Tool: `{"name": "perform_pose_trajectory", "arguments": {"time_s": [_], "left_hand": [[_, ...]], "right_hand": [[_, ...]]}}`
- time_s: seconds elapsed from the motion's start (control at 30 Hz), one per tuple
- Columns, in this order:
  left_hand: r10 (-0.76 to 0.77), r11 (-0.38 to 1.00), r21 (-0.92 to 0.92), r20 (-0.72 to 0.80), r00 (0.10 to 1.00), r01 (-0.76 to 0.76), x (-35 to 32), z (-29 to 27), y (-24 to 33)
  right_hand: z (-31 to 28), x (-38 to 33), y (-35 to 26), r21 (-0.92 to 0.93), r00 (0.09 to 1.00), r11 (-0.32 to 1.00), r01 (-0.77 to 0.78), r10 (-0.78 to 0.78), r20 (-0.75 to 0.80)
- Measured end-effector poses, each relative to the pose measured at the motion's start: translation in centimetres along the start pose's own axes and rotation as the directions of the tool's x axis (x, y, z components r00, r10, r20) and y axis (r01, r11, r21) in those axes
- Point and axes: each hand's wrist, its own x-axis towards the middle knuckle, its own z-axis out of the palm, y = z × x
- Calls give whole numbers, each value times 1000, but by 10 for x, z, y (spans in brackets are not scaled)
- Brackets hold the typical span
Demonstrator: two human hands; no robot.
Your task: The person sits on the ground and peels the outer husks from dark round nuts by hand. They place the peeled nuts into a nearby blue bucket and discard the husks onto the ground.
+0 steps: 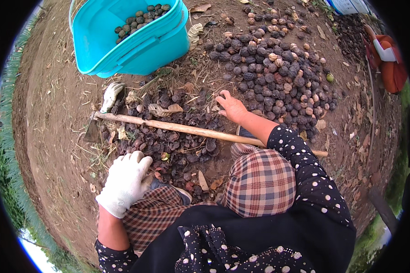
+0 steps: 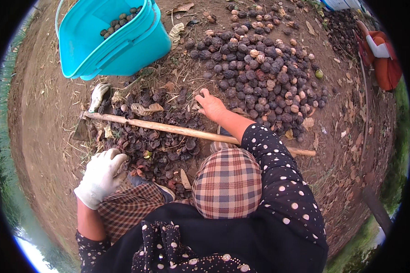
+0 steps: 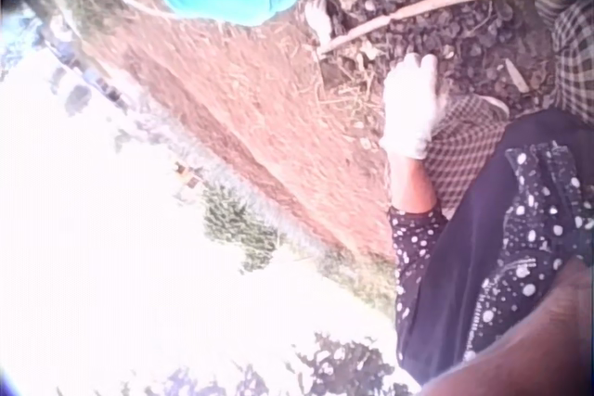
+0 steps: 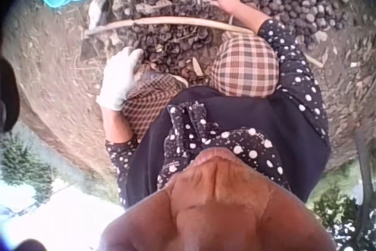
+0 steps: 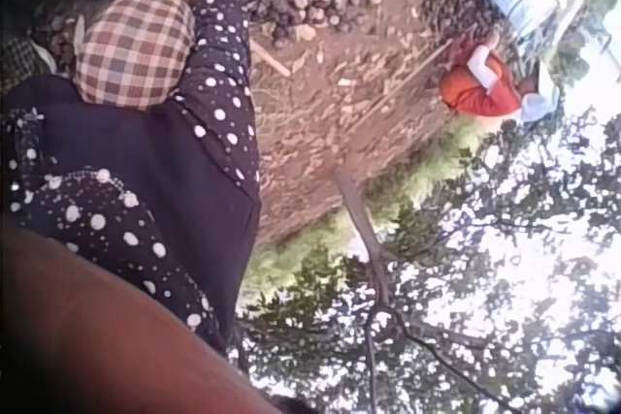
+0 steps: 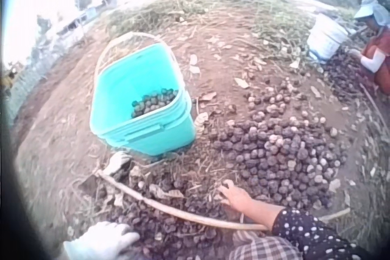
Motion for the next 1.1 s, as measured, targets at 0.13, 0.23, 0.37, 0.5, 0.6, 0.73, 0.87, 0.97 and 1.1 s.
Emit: {"name": "perform_pose_trajectory", "arguments": {"time_s": [0.13, 0.23, 0.37, 0.5, 0.6, 0.73, 0.87, 0.97, 1.1], "left_hand": [[-18, 1000, -14, 47, 999, 19, 3, 0, -1], [-55, 998, -9, 114, 992, 57, 6, -6, 3], [6, 1000, 1, 37, 999, -6, 9, -5, 4], [12, 1000, 10, 20, 1000, -12, 6, -3, 6], [25, 998, -58, -69, 997, -29, 13, -7, 11], [-37, 911, -405, -279, 960, -82, 25, -14, 18], [-218, 140, -990, -59, 974, -29, 23, -22, 34], [-246, -102, -976, -161, 956, -191, 26, -28, 45], [-266, -133, -912, -345, 900, -388, 16, -35, 42]], "right_hand": [[7, -8, 19, 212, 986, 977, -18, 52, -159], [9, -1, 32, 721, 892, 686, -101, 383, -239], [-18, -15, 64, 836, 989, -547, -45, 93, 114], [-54, -25, 40, 763, 999, -646, -26, 7, 39], [-60, -25, 35, 748, 998, -663, -13, -49, -26], [-121, -27, -35, 811, 954, -584, -40, -264, -143], [-186, -43, -127, 931, 878, -364, -11, -449, -165], [-214, -59, -180, 996, 850, -85, 42, -520, -80], [-241, -90, -230, 953, 854, 209, 220, -513, -85]]}}
